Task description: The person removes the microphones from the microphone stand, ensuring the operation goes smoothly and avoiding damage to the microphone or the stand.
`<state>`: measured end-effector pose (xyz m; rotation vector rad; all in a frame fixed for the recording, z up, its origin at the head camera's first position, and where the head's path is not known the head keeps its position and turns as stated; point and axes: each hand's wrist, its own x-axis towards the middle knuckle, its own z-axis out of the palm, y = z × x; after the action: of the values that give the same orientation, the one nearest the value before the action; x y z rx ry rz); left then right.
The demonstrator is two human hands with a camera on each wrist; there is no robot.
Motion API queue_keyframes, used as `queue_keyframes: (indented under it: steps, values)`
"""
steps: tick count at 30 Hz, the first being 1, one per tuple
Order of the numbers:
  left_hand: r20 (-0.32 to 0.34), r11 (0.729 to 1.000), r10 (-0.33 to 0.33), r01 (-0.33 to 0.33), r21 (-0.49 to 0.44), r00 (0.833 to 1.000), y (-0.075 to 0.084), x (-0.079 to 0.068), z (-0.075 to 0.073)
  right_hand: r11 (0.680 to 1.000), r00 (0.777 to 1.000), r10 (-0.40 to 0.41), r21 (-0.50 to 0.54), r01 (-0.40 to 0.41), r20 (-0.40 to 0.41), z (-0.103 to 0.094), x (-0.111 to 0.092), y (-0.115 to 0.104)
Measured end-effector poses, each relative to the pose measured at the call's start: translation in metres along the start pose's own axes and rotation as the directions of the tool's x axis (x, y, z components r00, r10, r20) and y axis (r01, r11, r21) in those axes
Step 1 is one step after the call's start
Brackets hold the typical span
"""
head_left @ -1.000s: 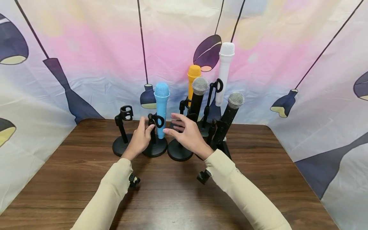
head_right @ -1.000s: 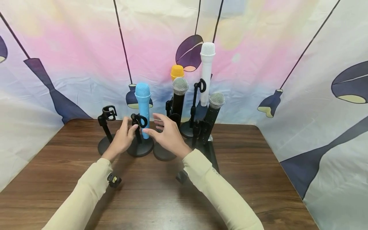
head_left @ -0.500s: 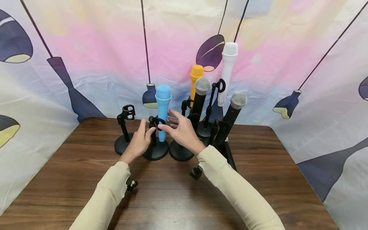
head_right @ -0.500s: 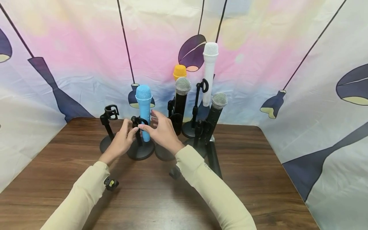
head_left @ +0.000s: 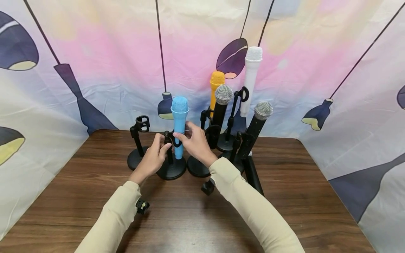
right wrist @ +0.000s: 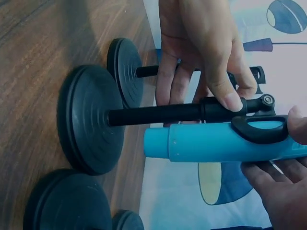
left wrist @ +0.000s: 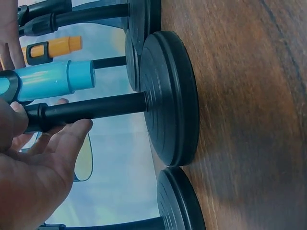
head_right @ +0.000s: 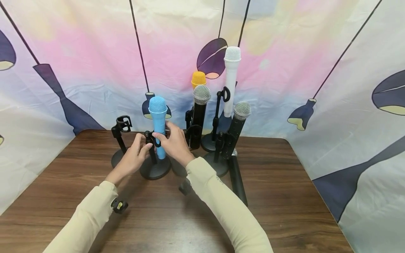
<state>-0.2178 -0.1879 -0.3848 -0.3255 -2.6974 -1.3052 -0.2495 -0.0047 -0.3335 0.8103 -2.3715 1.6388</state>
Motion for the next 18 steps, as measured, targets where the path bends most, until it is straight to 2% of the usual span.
queue_keyframes:
  steps: [10, 18]
  values:
    - [0.001, 1.0, 0.026, -0.026, 0.008, 1.0, 0.005, -0.007, 0.001, 0.999, 1.0, -0.007, -0.032, 0.007, 0.017, -0.004, -0.003, 0.001]
    - [0.046, 0.998, 0.057, -0.057, -0.004, 0.997, 0.011, -0.018, -0.001, 0.999, 0.999, -0.027, -0.033, 0.028, 0.04, -0.008, -0.015, -0.002]
